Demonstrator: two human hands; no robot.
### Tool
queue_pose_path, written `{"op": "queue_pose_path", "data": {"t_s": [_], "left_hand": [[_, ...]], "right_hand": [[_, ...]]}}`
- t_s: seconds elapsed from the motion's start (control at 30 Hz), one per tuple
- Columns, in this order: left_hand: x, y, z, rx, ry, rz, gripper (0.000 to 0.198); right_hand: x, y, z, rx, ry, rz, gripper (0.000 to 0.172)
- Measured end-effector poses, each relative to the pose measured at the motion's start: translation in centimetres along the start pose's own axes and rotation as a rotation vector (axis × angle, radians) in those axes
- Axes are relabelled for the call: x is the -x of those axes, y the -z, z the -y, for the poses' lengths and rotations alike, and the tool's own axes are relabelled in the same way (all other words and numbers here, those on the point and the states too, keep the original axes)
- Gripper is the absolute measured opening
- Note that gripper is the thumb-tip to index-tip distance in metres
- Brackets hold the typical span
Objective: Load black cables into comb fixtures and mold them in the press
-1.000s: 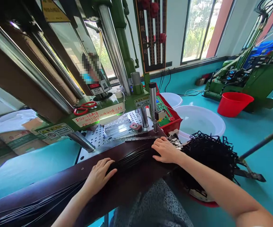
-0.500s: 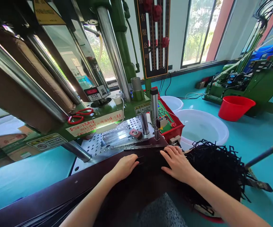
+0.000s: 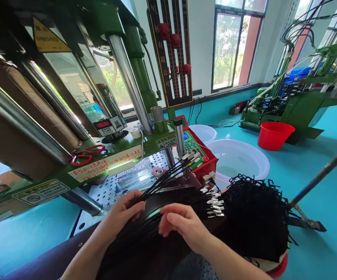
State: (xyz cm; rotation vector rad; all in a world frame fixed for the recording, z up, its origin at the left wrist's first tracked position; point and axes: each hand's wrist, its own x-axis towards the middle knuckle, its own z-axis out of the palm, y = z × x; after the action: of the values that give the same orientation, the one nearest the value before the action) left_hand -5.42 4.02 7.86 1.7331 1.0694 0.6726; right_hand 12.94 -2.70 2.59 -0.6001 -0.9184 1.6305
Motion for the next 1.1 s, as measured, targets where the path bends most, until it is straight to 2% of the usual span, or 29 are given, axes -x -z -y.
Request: {"op": "queue_pose_path", "data": {"t_s": [0.1, 0.2, 0.3, 0.4, 0.47, 0.53, 0.6, 0.67, 0.77, 0.87, 1.0, 1.1], "left_hand": [[1.0, -1.2, 0.0, 0.168, 0.07, 0.127, 0.024], [2.7, -4.6, 2.0, 0.266, 0.179, 0.166, 0.029], [4.3, -8.4, 5.2, 0.334, 0.3, 0.203, 0.036], [4.6, -10.5, 6.3, 0.398, 0.24, 0.306, 0.044], [3.7, -11.0, 4.9, 0.487, 0.155, 0.361, 0.05], [2.1, -11.1, 2.5, 0.552, 0.096, 0.363, 0.052], [0.4, -11.1, 0.0, 0.524, 0.074, 0.36, 0.049], [-1.1, -11.2, -1.7, 0.431, 0.058, 0.353, 0.044], [-2.4, -11.4, -2.7, 0.304, 0.012, 0.258, 0.036], [-2.8, -11.6, -3.1, 0.225, 0.004, 0.189, 0.033], [-3.5, -12.5, -4.2, 0.191, -0.032, 0.281, 0.03], [-3.9, -13.5, -4.6, 0.296, 0.004, 0.372, 0.029]], "right_hand": [[-1.8, 0.2, 1.9, -0.187, 0.126, 0.01, 0.039], [-3.0, 0.9, 3.6, -0.297, 0.175, -0.036, 0.028], [-2.7, 1.2, 3.9, -0.127, 0.122, -0.079, 0.023], [-1.2, 1.3, 3.4, 0.042, 0.057, -0.033, 0.026], [-0.2, 1.6, 3.0, 0.065, 0.027, 0.003, 0.024], [0.5, 2.1, 3.0, 0.056, -0.021, 0.026, 0.02], [0.8, 2.8, 3.2, 0.018, -0.046, 0.033, 0.024], [0.9, 3.4, 3.7, -0.033, -0.005, 0.01, 0.031], [1.2, 4.0, 4.6, -0.093, 0.098, -0.069, 0.029], [1.6, 4.4, 5.3, -0.092, 0.122, -0.091, 0.028], [2.1, 5.5, 5.7, -0.014, 0.06, -0.003, 0.038], [2.3, 6.8, 6.3, 0.049, -0.037, 0.12, 0.053]]}}
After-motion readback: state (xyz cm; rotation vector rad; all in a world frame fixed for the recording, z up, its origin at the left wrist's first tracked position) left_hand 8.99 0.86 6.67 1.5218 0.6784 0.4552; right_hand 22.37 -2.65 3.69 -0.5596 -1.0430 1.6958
